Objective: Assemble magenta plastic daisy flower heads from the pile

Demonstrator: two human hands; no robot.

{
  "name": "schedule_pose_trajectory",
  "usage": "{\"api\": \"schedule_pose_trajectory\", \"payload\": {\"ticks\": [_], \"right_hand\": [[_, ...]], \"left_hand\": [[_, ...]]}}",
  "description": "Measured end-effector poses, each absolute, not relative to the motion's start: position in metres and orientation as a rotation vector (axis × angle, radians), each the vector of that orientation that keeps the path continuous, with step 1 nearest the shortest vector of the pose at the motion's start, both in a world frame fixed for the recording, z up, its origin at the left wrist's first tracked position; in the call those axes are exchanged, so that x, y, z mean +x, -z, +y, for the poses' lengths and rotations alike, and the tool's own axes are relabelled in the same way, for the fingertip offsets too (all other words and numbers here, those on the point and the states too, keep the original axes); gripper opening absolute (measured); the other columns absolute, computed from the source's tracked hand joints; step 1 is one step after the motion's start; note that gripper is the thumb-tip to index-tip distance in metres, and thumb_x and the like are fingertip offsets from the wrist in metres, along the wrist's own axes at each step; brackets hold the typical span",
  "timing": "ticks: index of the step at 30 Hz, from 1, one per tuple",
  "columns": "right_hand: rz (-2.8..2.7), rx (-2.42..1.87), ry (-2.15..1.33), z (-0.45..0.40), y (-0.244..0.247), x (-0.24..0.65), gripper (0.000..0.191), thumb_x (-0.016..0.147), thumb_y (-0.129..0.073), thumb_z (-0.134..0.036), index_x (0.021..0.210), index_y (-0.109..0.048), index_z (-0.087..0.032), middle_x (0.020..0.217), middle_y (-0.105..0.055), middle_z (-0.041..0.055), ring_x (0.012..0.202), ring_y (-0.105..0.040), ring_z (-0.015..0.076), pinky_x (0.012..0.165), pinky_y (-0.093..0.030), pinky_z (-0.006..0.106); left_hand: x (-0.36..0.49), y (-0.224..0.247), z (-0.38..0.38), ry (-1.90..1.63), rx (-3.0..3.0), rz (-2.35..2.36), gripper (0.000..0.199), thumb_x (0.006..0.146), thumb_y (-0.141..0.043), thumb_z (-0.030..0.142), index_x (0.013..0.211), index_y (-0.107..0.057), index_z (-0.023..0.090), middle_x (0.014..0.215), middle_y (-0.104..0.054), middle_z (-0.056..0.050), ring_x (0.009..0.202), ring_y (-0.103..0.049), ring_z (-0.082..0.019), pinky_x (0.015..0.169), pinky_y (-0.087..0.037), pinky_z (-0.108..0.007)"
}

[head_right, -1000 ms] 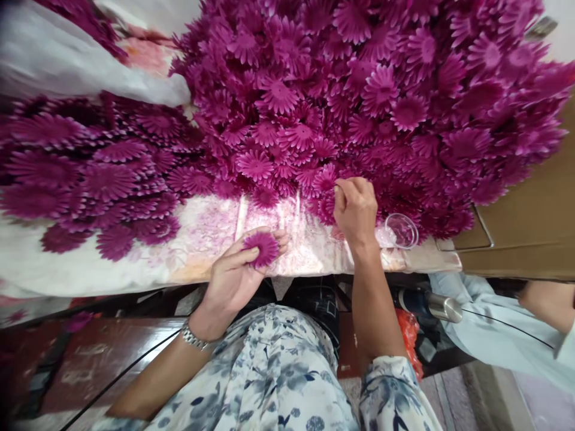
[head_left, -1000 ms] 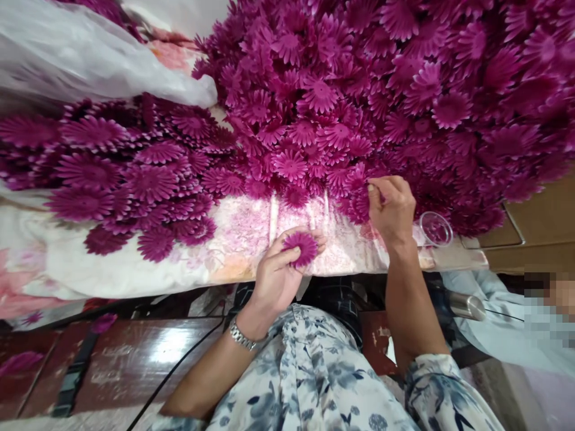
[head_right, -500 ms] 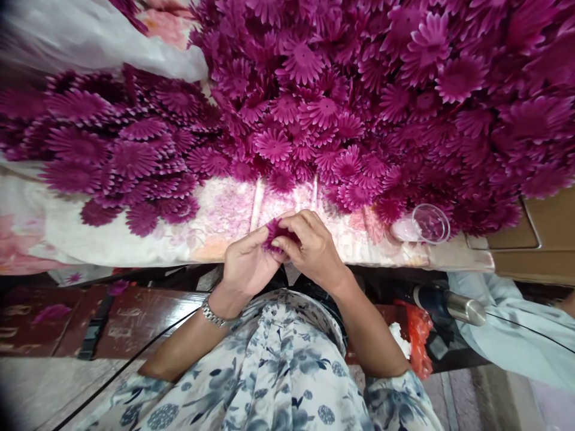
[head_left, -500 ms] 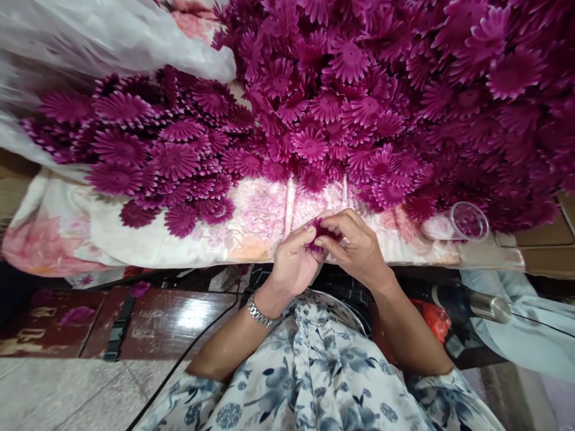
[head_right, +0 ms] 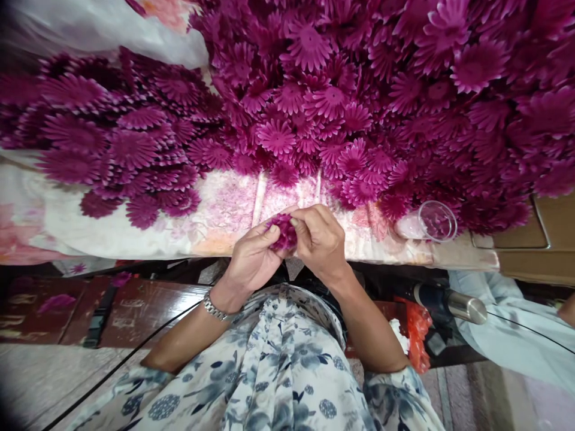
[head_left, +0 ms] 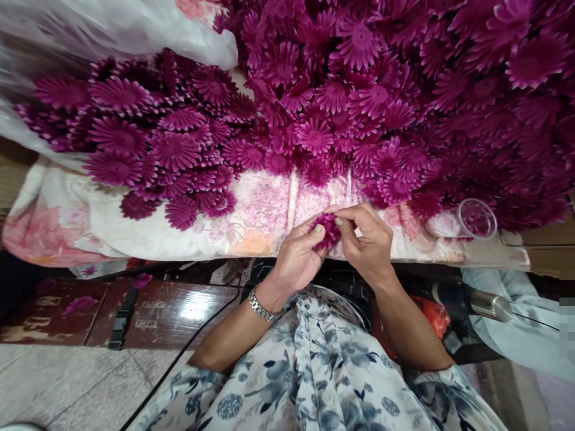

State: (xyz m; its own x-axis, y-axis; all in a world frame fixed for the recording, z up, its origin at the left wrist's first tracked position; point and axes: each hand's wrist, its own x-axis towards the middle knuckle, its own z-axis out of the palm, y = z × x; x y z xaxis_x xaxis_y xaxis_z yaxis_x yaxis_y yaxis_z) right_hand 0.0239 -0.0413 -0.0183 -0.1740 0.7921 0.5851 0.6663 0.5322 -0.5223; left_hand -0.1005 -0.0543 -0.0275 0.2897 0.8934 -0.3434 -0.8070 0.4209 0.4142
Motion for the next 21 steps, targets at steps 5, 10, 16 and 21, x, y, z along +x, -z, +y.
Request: {"api": "schedule_pose_trajectory", "payload": {"ticks": [5, 10, 16, 21], "right_hand": [[-1.816, -1.277, -0.102, -0.032, 0.012, 0.046, 0.007, 0.084, -0.056, -0.015, 0.080, -0.061, -0.018, 0.070, -0.058, -0.0001, 0.063, -0.054, 0.0116, 0.059, -0.043, 0.026], [-1.649, -1.488, 0.364, -0.003, -0.007, 0.099, 0.012, 0.085, -0.056, -0.024, 0.088, -0.066, -0.016, 0.078, -0.059, 0.0048, 0.072, -0.055, 0.0168, 0.067, -0.044, 0.033], [-2.003, -1.231, 0.022, -0.019, 0.000, 0.069, 0.017, 0.082, -0.062, -0.024, 0.098, -0.062, -0.021, 0.088, -0.061, 0.0056, 0.084, -0.057, 0.0183, 0.071, -0.050, 0.033], [-2.138, -1.024, -0.300, -0.039, 0.021, 0.026, 0.003, 0.085, -0.058, -0.017, 0.083, -0.057, -0.019, 0.079, -0.064, 0.0044, 0.077, -0.059, 0.0147, 0.070, -0.051, 0.028]], "left_hand": [[-0.103, 0.025, -0.055, -1.142, 0.199, 0.598, 0.020, 0.077, -0.064, 0.015, 0.095, -0.070, 0.010, 0.095, -0.073, -0.010, 0.093, -0.067, -0.018, 0.094, -0.047, -0.030], [-0.106, 0.024, -0.055, -1.126, 0.196, 0.566, 0.024, 0.080, -0.059, 0.014, 0.103, -0.067, 0.011, 0.100, -0.072, -0.012, 0.099, -0.067, -0.023, 0.100, -0.044, -0.042], [-0.104, 0.027, -0.053, -1.123, 0.171, 0.582, 0.017, 0.077, -0.059, 0.009, 0.090, -0.070, 0.012, 0.086, -0.072, -0.007, 0.075, -0.067, -0.013, 0.081, -0.052, -0.027], [-0.103, 0.029, -0.054, -1.123, 0.172, 0.539, 0.017, 0.081, -0.055, 0.010, 0.073, -0.070, 0.012, 0.069, -0.066, -0.004, 0.060, -0.058, -0.009, 0.063, -0.049, -0.019]]}}
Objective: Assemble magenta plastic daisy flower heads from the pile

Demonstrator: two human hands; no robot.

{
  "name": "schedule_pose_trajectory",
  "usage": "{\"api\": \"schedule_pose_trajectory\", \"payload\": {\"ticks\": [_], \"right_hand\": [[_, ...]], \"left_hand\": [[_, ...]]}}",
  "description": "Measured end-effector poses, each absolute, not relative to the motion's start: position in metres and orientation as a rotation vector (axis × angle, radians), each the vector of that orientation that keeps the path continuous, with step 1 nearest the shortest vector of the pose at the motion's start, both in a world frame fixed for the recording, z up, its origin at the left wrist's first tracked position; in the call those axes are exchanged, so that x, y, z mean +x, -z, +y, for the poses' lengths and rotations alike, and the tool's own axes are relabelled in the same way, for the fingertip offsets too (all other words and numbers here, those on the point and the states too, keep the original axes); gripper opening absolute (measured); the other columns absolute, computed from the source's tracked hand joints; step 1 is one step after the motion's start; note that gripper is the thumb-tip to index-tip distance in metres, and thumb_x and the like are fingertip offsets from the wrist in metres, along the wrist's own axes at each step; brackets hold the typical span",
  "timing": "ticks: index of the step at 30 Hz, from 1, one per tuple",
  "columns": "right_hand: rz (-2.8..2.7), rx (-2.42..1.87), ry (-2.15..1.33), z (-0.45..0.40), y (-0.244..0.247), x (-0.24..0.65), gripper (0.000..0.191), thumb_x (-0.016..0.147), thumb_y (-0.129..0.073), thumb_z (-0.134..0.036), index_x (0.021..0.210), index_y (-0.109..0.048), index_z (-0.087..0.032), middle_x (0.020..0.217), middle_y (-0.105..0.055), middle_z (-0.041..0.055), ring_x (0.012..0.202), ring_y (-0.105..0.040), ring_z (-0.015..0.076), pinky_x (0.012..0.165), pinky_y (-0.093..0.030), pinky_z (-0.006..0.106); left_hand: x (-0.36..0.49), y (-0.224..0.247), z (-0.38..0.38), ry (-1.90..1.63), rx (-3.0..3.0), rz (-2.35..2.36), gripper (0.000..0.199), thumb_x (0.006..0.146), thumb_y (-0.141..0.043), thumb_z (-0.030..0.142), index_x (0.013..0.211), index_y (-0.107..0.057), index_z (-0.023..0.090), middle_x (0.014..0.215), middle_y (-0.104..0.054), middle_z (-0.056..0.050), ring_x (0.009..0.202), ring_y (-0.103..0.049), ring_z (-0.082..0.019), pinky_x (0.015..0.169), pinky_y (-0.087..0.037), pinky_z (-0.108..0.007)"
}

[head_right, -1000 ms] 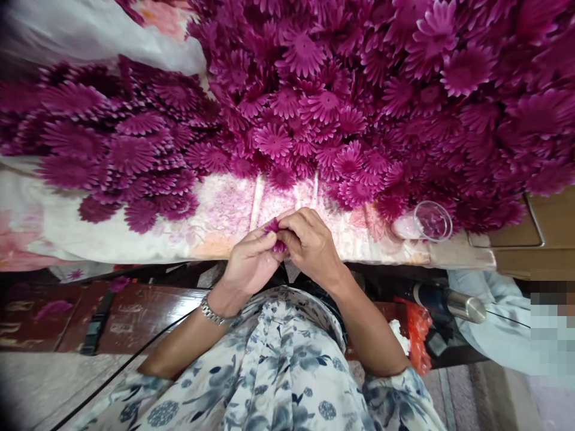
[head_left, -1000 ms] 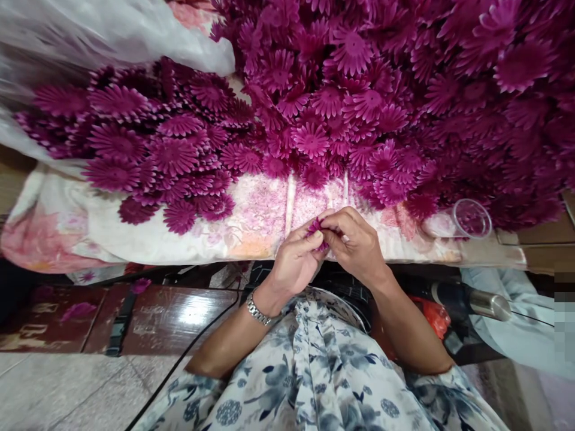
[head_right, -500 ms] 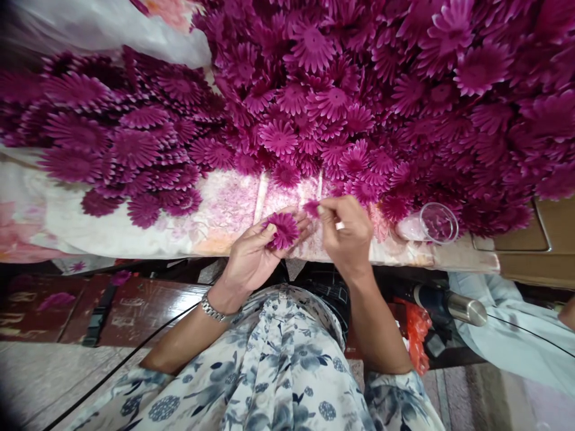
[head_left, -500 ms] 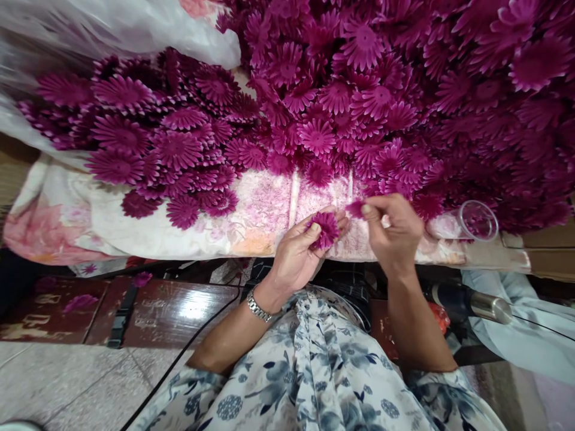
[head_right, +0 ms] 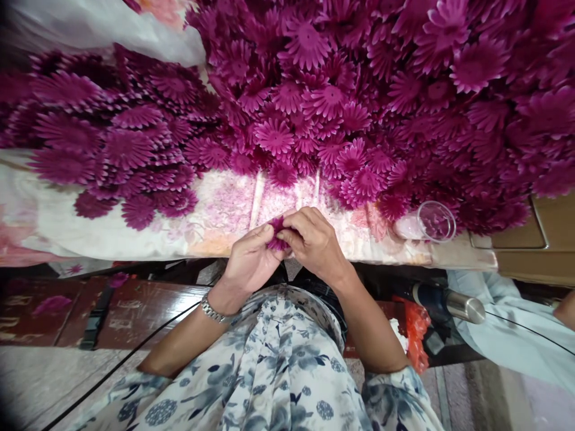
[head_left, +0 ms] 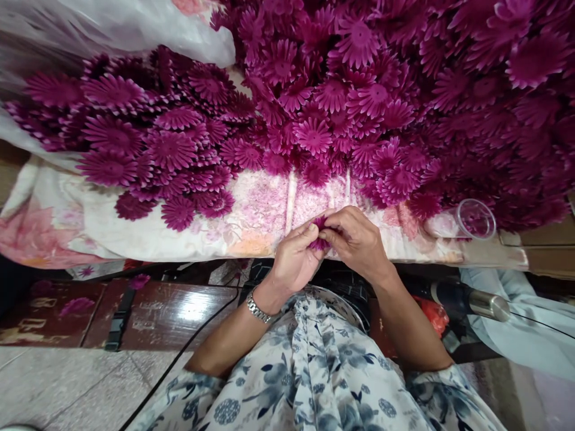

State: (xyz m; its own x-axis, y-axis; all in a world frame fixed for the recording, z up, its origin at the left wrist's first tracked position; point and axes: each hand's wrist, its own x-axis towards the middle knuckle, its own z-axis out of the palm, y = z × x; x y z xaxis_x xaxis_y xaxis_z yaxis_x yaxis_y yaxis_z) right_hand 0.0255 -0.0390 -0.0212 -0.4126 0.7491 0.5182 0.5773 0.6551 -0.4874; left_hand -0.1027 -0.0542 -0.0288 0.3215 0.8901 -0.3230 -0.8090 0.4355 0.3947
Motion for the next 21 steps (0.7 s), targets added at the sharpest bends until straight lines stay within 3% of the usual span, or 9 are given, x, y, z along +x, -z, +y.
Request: {"api": "schedule_pose_trajectory", "payload": {"ticks": [3, 6, 9, 12, 17, 21], "right_hand": [[-2.122, -1.030, -0.176, -0.039, 0.023, 0.026, 0.007, 0.086, -0.055, -0.014, 0.082, -0.056, -0.019, 0.074, -0.064, 0.0035, 0.073, -0.058, 0.0145, 0.069, -0.049, 0.028], [-2.111, -1.087, -0.023, -0.040, 0.019, 0.028, 0.008, 0.085, -0.053, -0.012, 0.082, -0.056, -0.019, 0.069, -0.062, 0.0032, 0.067, -0.054, 0.0153, 0.066, -0.047, 0.029], [-2.114, -1.112, 0.029, -0.041, 0.016, 0.028, 0.010, 0.085, -0.051, -0.012, 0.079, -0.054, -0.018, 0.066, -0.058, 0.0035, 0.065, -0.052, 0.0159, 0.064, -0.045, 0.030], [-2.106, -1.103, -0.023, -0.041, 0.014, 0.028, 0.011, 0.086, -0.048, -0.011, 0.079, -0.052, -0.018, 0.068, -0.058, 0.0040, 0.067, -0.052, 0.0158, 0.064, -0.045, 0.029], [-2.127, -1.110, -0.099, -0.043, 0.020, 0.028, 0.009, 0.087, -0.048, -0.012, 0.085, -0.054, -0.018, 0.073, -0.060, 0.0055, 0.072, -0.055, 0.0168, 0.069, -0.046, 0.031], [-2.125, -1.166, -0.104, -0.046, 0.025, 0.025, 0.009, 0.088, -0.049, -0.017, 0.084, -0.057, -0.020, 0.077, -0.060, 0.0058, 0.076, -0.055, 0.0180, 0.072, -0.047, 0.034]], "left_hand": [[-0.102, 0.029, -0.055, -1.116, 0.175, 0.588, 0.013, 0.080, -0.059, 0.012, 0.083, -0.071, 0.011, 0.075, -0.067, -0.005, 0.069, -0.060, -0.010, 0.064, -0.048, -0.018], [-0.101, 0.027, -0.056, -1.123, 0.202, 0.630, 0.007, 0.077, -0.066, 0.017, 0.077, -0.071, 0.011, 0.071, -0.065, -0.003, 0.065, -0.058, -0.009, 0.059, -0.046, -0.016], [-0.101, 0.025, -0.056, -1.133, 0.239, 0.632, 0.011, 0.071, -0.073, 0.022, 0.071, -0.070, 0.012, 0.067, -0.064, -0.002, 0.060, -0.055, -0.008, 0.056, -0.045, -0.016], [-0.103, 0.025, -0.056, -1.134, 0.246, 0.685, 0.018, 0.065, -0.077, 0.021, 0.081, -0.073, 0.013, 0.069, -0.066, -0.001, 0.063, -0.057, -0.009, 0.058, -0.046, -0.017], [-0.105, 0.027, -0.057, -1.151, 0.252, 0.758, 0.027, 0.067, -0.071, 0.018, 0.094, -0.073, 0.014, 0.073, -0.069, -0.002, 0.063, -0.057, -0.009, 0.059, -0.046, -0.019], [-0.104, 0.026, -0.058, -1.140, 0.254, 0.734, 0.026, 0.071, -0.066, 0.017, 0.096, -0.073, 0.012, 0.086, -0.072, -0.006, 0.075, -0.063, -0.012, 0.069, -0.047, -0.020]]}}
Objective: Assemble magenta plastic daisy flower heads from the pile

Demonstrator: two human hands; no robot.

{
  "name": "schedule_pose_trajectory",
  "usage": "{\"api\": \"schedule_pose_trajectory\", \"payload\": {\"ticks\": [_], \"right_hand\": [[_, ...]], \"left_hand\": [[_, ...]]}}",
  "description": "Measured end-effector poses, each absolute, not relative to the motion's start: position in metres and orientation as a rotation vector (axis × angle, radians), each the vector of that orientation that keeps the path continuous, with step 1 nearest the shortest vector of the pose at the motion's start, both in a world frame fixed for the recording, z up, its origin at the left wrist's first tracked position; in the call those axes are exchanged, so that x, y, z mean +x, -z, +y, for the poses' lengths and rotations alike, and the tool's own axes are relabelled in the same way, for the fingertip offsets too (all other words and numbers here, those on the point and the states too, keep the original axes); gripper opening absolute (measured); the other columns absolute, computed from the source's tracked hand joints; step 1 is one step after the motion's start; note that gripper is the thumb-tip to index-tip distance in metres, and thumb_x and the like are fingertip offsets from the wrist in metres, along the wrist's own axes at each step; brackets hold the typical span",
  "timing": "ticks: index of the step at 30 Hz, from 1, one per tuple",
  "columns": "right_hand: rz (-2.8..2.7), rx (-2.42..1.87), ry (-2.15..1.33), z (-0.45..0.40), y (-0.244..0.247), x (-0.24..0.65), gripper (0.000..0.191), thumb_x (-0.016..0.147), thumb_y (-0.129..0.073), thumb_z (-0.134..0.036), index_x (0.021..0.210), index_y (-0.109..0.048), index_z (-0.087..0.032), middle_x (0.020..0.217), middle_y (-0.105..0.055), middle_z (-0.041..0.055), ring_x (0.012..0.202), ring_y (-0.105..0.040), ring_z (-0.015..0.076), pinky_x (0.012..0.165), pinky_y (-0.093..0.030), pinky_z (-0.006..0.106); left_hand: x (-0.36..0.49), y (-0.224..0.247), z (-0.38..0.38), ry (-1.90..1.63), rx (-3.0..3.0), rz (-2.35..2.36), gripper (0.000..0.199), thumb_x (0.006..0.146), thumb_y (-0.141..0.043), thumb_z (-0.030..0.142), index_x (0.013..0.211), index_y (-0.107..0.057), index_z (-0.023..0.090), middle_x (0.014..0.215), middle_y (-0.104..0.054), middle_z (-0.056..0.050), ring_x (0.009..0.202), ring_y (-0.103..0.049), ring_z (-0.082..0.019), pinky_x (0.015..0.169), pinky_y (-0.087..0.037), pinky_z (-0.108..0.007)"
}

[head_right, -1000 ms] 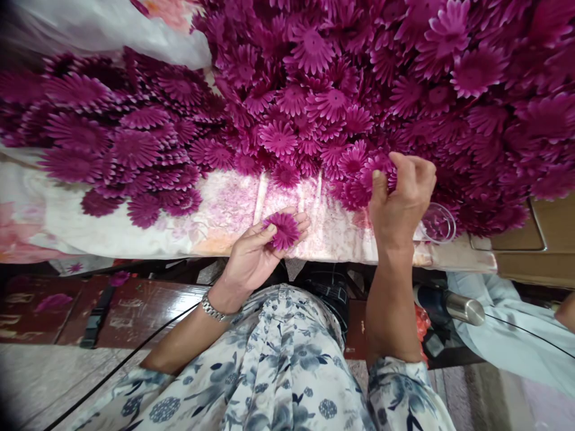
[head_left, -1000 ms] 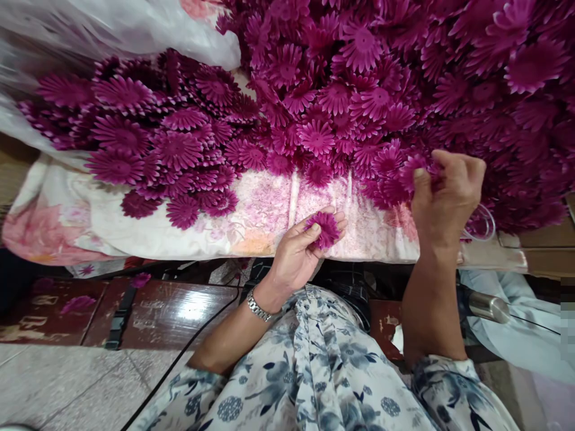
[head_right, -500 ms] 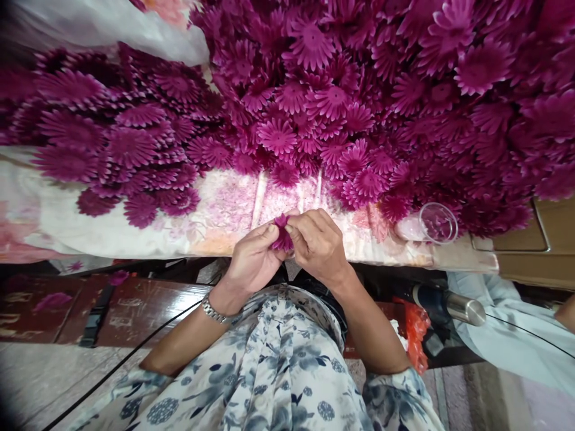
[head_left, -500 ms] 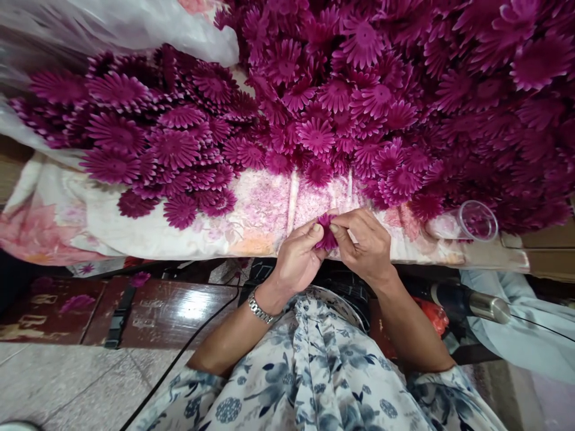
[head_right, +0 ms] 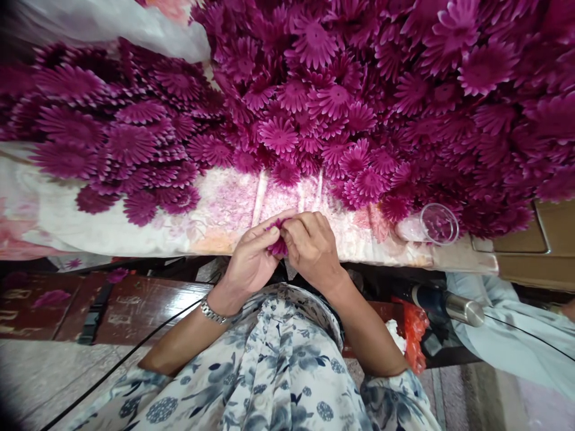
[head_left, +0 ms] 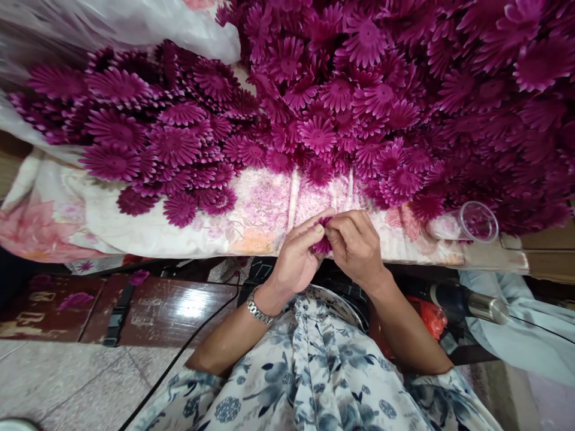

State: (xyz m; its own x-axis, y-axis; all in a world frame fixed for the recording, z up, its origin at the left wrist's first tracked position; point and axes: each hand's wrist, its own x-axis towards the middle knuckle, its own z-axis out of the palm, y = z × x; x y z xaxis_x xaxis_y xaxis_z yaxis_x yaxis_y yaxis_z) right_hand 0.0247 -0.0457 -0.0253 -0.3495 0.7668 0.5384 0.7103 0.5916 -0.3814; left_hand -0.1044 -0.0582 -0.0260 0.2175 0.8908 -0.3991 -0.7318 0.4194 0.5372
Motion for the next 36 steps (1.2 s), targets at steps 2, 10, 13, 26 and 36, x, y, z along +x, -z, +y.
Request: {"api": "schedule_pose_trajectory", "payload": {"ticks": [2, 10, 13, 26, 36], "right_hand": [[-2.085, -1.168, -0.170, -0.046, 0.022, 0.026, 0.009, 0.088, -0.050, -0.019, 0.088, -0.058, -0.021, 0.081, -0.060, 0.0056, 0.079, -0.056, 0.0177, 0.074, -0.048, 0.034], [-2.102, -1.337, -0.450, -0.049, 0.020, 0.018, 0.081, 0.076, -0.061, -0.056, 0.142, -0.023, -0.029, 0.144, -0.033, 0.0136, 0.134, -0.032, 0.0309, 0.108, -0.031, 0.055], [-2.113, -1.376, -0.582, -0.050, 0.026, 0.011, 0.079, 0.081, -0.058, -0.050, 0.145, -0.017, -0.028, 0.148, -0.026, 0.0142, 0.139, -0.025, 0.0305, 0.110, -0.028, 0.056], [-1.866, -1.302, -0.508, -0.046, 0.011, 0.019, 0.027, 0.074, -0.070, -0.040, 0.091, -0.060, -0.021, 0.078, -0.060, 0.0013, 0.074, -0.056, 0.0151, 0.072, -0.049, 0.031], [-1.723, -1.246, -0.746, -0.038, 0.022, 0.021, 0.018, 0.075, -0.070, -0.029, 0.074, -0.054, -0.019, 0.072, -0.055, -0.0029, 0.063, -0.051, 0.0084, 0.062, -0.044, 0.023]], "left_hand": [[-0.105, 0.025, -0.058, -1.172, 0.259, 0.735, 0.023, 0.074, -0.066, 0.017, 0.095, -0.073, 0.013, 0.089, -0.073, -0.007, 0.082, -0.065, -0.014, 0.076, -0.049, -0.022], [-0.103, 0.024, -0.051, -1.217, 0.197, 0.640, 0.026, 0.089, -0.046, 0.020, 0.102, -0.069, 0.017, 0.107, -0.071, -0.005, 0.108, -0.062, -0.019, 0.094, -0.049, -0.031], [-0.100, 0.024, -0.052, -1.202, 0.151, 0.660, 0.030, 0.090, -0.042, 0.020, 0.106, -0.067, 0.015, 0.107, -0.071, -0.007, 0.114, -0.059, -0.019, 0.100, -0.045, -0.033], [-0.109, 0.020, -0.053, -1.235, 0.282, 0.734, 0.026, 0.083, -0.060, 0.029, 0.106, -0.068, 0.020, 0.108, -0.070, -0.006, 0.111, -0.060, -0.022, 0.096, -0.047, -0.034], [-0.107, 0.025, -0.058, -1.210, 0.426, 0.661, 0.030, 0.080, -0.064, 0.029, 0.106, -0.070, 0.017, 0.118, -0.067, -0.009, 0.124, -0.051, -0.023, 0.109, -0.035, -0.033]]}}
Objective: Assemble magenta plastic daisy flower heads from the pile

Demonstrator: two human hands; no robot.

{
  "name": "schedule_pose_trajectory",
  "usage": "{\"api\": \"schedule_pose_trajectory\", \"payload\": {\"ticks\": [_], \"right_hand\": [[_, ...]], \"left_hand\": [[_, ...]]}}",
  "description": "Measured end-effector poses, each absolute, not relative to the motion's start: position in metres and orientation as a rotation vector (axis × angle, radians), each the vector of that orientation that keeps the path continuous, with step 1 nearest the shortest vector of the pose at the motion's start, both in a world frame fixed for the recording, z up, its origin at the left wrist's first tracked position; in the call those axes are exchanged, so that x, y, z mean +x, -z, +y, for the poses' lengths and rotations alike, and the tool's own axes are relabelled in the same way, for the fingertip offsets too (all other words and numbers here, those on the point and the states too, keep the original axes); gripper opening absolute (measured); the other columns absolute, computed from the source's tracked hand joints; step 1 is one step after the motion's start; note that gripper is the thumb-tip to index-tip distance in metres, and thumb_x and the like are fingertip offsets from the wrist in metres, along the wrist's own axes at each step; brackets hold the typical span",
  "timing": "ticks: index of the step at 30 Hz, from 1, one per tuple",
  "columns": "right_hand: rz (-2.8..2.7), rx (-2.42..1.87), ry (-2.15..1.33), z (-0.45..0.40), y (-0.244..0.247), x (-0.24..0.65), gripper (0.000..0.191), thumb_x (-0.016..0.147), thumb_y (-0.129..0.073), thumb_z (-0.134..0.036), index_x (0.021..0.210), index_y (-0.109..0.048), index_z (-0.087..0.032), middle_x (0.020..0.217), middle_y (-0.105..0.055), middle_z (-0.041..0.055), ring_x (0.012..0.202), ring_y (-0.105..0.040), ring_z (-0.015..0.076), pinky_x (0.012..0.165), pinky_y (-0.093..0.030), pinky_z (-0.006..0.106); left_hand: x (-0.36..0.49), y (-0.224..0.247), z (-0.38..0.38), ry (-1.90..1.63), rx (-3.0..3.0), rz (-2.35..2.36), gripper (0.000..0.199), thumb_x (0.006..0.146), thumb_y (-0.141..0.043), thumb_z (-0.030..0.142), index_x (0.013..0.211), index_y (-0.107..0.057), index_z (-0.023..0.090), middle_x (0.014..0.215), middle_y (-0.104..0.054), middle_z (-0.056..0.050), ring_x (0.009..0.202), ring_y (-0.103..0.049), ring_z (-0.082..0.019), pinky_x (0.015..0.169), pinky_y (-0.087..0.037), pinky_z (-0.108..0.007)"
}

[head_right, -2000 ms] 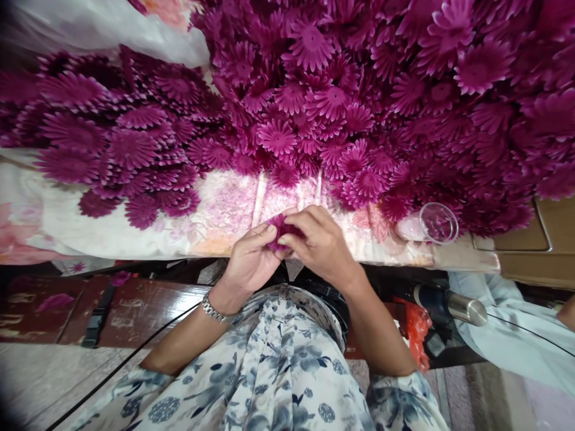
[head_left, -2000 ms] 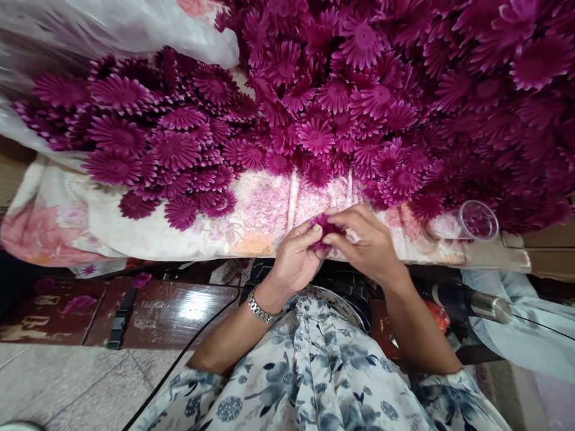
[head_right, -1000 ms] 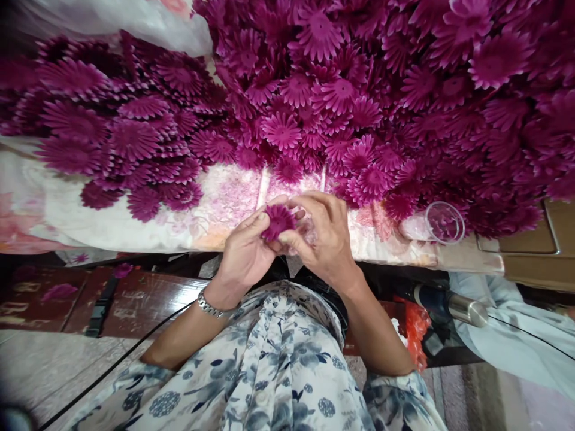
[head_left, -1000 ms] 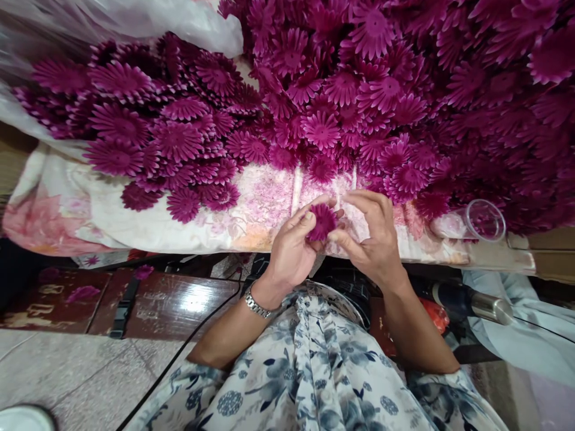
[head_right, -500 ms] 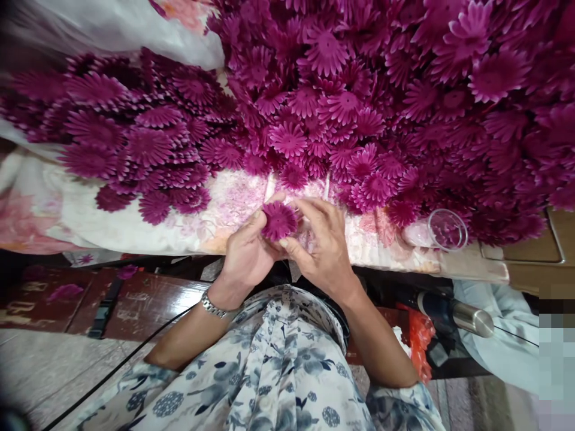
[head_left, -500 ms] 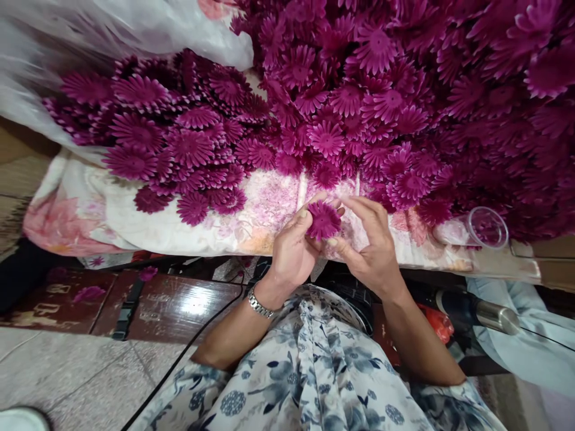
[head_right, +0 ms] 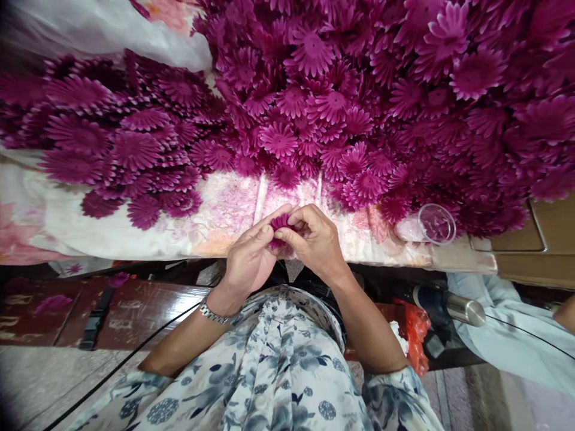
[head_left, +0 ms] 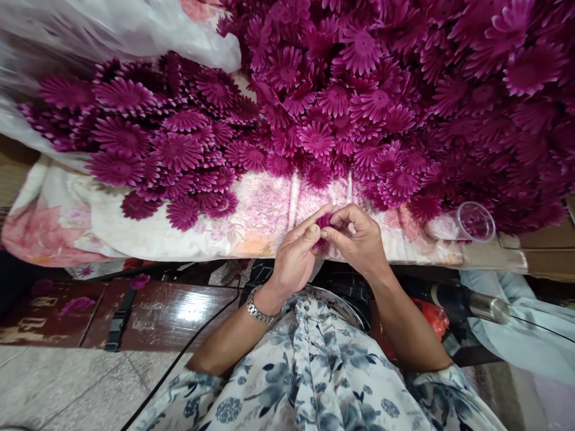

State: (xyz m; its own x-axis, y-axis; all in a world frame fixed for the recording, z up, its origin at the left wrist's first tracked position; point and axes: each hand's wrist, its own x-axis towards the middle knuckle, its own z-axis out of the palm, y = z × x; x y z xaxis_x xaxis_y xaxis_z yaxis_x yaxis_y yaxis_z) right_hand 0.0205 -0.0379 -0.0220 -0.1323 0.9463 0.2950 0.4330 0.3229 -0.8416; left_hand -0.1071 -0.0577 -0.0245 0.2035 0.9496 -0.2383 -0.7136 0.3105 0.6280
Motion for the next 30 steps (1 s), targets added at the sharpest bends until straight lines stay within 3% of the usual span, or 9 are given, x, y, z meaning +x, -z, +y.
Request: {"api": "schedule_pose_trajectory", "payload": {"ticks": [7, 15, 24, 30], "right_hand": [[-1.922, -1.152, -0.415, -0.039, 0.023, 0.018, 0.013, 0.087, -0.052, -0.022, 0.075, -0.055, -0.020, 0.066, -0.055, -0.0003, 0.062, -0.053, 0.0121, 0.060, -0.044, 0.026], [-1.930, -1.181, -0.282, -0.044, 0.027, 0.016, 0.013, 0.087, -0.049, -0.016, 0.075, -0.052, -0.021, 0.065, -0.054, -0.0004, 0.062, -0.053, 0.0123, 0.059, -0.043, 0.025], [-1.805, -1.264, -0.235, -0.043, 0.019, 0.029, 0.011, 0.086, -0.053, -0.018, 0.075, -0.053, -0.020, 0.065, -0.054, -0.0021, 0.059, -0.052, 0.0110, 0.058, -0.042, 0.025], [-1.812, -1.241, -0.378, -0.044, 0.021, 0.029, 0.010, 0.087, -0.052, -0.018, 0.077, -0.055, -0.019, 0.067, -0.054, -0.0019, 0.062, -0.053, 0.0103, 0.058, -0.041, 0.024]], "left_hand": [[-0.108, 0.027, -0.059, -1.198, 0.352, 0.667, 0.029, 0.080, -0.064, 0.025, 0.107, -0.069, 0.018, 0.125, -0.063, -0.009, 0.127, -0.048, -0.022, 0.110, -0.033, -0.033], [-0.105, 0.030, -0.060, -1.236, 0.318, 0.669, 0.025, 0.078, -0.066, 0.027, 0.100, -0.072, 0.016, 0.110, -0.070, -0.011, 0.121, -0.055, -0.026, 0.105, -0.040, -0.037], [-0.110, 0.025, -0.056, -1.339, 0.316, 0.795, 0.020, 0.077, -0.067, 0.028, 0.092, -0.072, 0.016, 0.094, -0.074, -0.009, 0.107, -0.063, -0.024, 0.096, -0.047, -0.035], [-0.110, 0.021, -0.056, -1.250, 0.336, 0.813, 0.023, 0.073, -0.070, 0.029, 0.091, -0.072, 0.015, 0.086, -0.072, -0.006, 0.082, -0.067, -0.018, 0.080, -0.052, -0.030]]}}
